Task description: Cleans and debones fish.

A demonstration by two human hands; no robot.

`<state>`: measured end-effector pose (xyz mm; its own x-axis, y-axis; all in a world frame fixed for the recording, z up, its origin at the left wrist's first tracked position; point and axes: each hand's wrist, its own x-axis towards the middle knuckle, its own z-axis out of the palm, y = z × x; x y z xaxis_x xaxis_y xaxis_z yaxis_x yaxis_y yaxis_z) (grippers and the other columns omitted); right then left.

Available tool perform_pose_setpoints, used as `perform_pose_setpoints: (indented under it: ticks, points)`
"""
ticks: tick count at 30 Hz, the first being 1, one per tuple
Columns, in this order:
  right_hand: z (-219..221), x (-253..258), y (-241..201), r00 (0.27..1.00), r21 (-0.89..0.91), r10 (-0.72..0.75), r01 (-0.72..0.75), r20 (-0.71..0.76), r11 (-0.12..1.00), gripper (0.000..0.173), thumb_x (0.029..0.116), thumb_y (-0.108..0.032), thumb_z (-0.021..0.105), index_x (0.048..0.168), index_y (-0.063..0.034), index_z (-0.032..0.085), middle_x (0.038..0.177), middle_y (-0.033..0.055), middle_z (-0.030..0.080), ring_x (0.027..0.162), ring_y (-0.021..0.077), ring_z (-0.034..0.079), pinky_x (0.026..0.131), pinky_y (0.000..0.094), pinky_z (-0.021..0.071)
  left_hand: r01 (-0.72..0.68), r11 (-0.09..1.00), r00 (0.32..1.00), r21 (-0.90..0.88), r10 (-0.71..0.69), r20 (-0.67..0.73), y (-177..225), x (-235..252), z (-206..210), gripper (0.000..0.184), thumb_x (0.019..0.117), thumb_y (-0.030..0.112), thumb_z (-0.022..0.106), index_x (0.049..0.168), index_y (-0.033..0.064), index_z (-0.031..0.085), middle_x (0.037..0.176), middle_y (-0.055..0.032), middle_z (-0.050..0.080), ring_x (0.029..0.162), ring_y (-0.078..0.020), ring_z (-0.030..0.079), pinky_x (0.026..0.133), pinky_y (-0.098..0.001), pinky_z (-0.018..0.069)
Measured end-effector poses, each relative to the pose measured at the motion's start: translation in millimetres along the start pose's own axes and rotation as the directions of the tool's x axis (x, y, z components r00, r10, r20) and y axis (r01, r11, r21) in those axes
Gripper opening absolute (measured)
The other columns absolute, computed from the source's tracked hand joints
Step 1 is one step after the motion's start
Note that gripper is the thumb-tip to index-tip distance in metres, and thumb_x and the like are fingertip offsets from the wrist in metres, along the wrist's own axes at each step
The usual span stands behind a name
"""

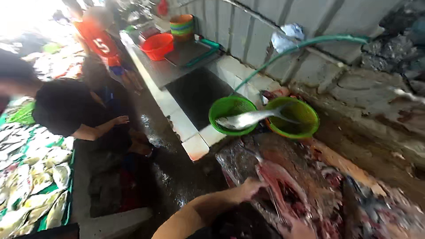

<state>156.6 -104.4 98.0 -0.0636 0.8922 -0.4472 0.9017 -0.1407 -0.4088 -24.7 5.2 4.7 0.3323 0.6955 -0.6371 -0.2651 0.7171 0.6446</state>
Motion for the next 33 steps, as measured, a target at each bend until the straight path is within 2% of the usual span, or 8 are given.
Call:
perform_pose_setpoints:
  ticks: [5, 8, 10, 16, 23, 27, 30, 33]
  points:
    - [-11.3, -21.2, 6.4, 0.999, 0.270, 0.031, -0.034, 0.016, 0.962, 0.033, 0.0893, -0.032, 0.075, 0.116, -0.0141, 0.078, 0.099, 0.0104, 0.077, 0.093, 0.0280, 0.073, 0.087, 0.0581, 0.0567, 0.010, 0.998, 1.000, 0.059, -0.009, -0.020, 15.0, -16.0, -0.7, 0.024, 0.1022, 0.014, 0.061, 0.115, -0.0064, 0.063, 0.091, -0.0132, 0.073, 0.078, -0.0202, 0.071, 0.074, -0.0374, 0.0619]
    - [-8.2, -27.0, 15.0, 0.996, 0.668, 0.008, 0.054, -0.089, 0.742, 0.035, 0.0870, -0.021, 0.076, 0.119, -0.0074, 0.076, 0.107, 0.0039, 0.077, 0.091, 0.0082, 0.072, 0.084, 0.0311, 0.0613, 0.091, 0.984, 0.988, 0.155, -0.070, -0.138, 34.0, -12.5, 5.9, 0.027, 0.1012, 0.015, 0.062, 0.124, 0.0000, 0.062, 0.104, -0.0103, 0.068, 0.086, -0.0176, 0.065, 0.080, -0.0366, 0.0570]
    - [-5.8, -23.0, 17.6, 0.992, 0.795, 0.005, 0.097, -0.124, 0.599, 0.030, 0.0886, -0.014, 0.072, 0.116, -0.0029, 0.076, 0.104, 0.0047, 0.078, 0.087, 0.0074, 0.072, 0.080, 0.0276, 0.0614, 0.082, 0.993, 0.986, 0.086, -0.068, -0.153, 34.7, 8.6, 4.4, 0.030, 0.1009, 0.015, 0.061, 0.127, -0.0006, 0.060, 0.112, -0.0132, 0.068, 0.095, -0.0214, 0.067, 0.084, -0.0414, 0.0584]
    - [-1.6, 0.6, 24.9, 0.991, 0.725, 0.097, -0.001, -0.091, 0.689, 0.014, 0.0883, -0.016, 0.073, 0.100, -0.0089, 0.079, 0.075, 0.0005, 0.071, 0.060, 0.0071, 0.059, 0.059, 0.0313, 0.0519, -0.013, 0.995, 1.000, -0.095, 0.013, -0.007, 23.2, 29.2, -1.7, 0.023, 0.1043, 0.016, 0.057, 0.120, -0.0013, 0.061, 0.104, -0.0120, 0.070, 0.092, -0.0225, 0.070, 0.085, -0.0426, 0.0603]
    - [12.8, 38.3, 25.4, 0.994, 0.712, 0.050, 0.034, -0.097, 0.701, 0.023, 0.0917, -0.006, 0.071, 0.114, -0.0036, 0.076, 0.093, 0.0079, 0.077, 0.072, 0.0115, 0.068, 0.069, 0.0348, 0.0590, -0.052, 0.982, 0.998, -0.182, 0.057, 0.019, 14.7, 28.9, -3.4, 0.021, 0.1065, 0.014, 0.051, 0.116, -0.0012, 0.062, 0.100, -0.0121, 0.071, 0.092, -0.0229, 0.071, 0.087, -0.0437, 0.0600]
    - [-17.4, 48.3, 12.3, 0.996, 0.447, 0.062, -0.087, 0.069, 0.890, 0.049, 0.0781, -0.021, 0.087, 0.125, -0.0155, 0.075, 0.101, 0.0076, 0.078, 0.088, 0.0251, 0.074, 0.083, 0.0564, 0.0593, -0.069, 0.986, 0.995, -0.150, 0.078, 0.055, 16.1, 36.2, -8.6, 0.020, 0.1016, 0.012, 0.059, 0.115, -0.0023, 0.064, 0.100, -0.0138, 0.072, 0.090, -0.0258, 0.072, 0.086, -0.0467, 0.0612]
    - [-37.3, 24.9, 23.6, 0.999, 0.861, -0.039, 0.014, 0.006, 0.508, 0.094, 0.0797, -0.002, 0.078, 0.162, -0.0219, 0.036, 0.146, 0.0103, 0.060, 0.113, 0.0261, 0.070, 0.090, 0.0440, 0.0622, -0.055, 0.974, 0.998, -0.220, 0.046, -0.045, 16.5, 34.8, 3.8, 0.020, 0.1004, 0.010, 0.058, 0.116, -0.0018, 0.062, 0.100, -0.0139, 0.071, 0.090, -0.0252, 0.071, 0.084, -0.0446, 0.0611]
    - [-14.9, 19.2, 31.9, 0.950, 0.947, -0.012, 0.309, -0.311, -0.084, 0.092, 0.0971, -0.046, 0.058, 0.164, -0.0421, -0.005, 0.172, 0.0037, 0.018, 0.139, 0.0276, 0.051, 0.101, 0.0491, 0.0538, 0.005, 0.921, 0.994, -0.388, -0.047, -0.097, 15.2, 32.0, 23.4, 0.019, 0.1016, 0.012, 0.054, 0.118, 0.0023, 0.057, 0.102, -0.0117, 0.067, 0.094, -0.0235, 0.068, 0.088, -0.0425, 0.0587]
